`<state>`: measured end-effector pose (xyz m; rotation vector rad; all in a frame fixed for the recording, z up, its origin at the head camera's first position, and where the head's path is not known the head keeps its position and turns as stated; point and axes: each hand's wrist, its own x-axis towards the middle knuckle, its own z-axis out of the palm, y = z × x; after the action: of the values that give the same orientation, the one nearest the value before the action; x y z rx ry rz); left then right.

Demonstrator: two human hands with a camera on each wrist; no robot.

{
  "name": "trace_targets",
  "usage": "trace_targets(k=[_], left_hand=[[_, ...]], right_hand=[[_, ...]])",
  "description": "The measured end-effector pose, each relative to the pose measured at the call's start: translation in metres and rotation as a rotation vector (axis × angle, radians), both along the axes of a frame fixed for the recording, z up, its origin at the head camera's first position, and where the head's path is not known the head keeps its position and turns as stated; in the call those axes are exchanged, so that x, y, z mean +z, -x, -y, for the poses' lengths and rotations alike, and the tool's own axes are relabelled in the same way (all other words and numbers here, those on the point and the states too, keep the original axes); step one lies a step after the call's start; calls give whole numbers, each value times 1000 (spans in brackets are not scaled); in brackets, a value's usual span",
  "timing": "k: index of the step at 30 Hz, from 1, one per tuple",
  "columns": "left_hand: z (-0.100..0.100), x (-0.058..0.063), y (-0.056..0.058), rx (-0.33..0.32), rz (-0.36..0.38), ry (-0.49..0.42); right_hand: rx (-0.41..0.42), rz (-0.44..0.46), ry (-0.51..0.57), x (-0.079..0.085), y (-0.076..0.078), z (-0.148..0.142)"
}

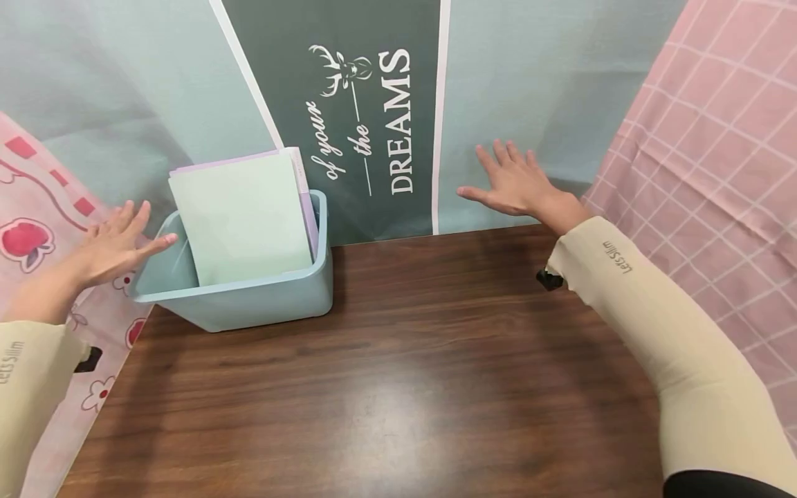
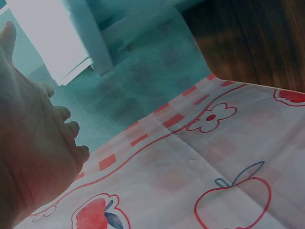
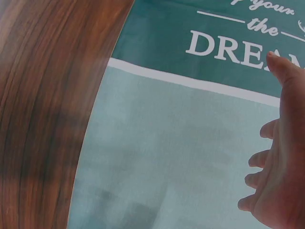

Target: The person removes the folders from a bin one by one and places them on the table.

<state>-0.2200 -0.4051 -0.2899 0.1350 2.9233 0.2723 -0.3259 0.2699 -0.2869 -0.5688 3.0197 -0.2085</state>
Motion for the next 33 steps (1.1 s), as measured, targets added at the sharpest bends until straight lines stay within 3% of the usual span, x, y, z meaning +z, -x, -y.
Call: trace_targets(k=[33], left_hand=[[-1,-34,2,-59,-7,-27]], right_hand=[[151,-83,58,-9,2,62]])
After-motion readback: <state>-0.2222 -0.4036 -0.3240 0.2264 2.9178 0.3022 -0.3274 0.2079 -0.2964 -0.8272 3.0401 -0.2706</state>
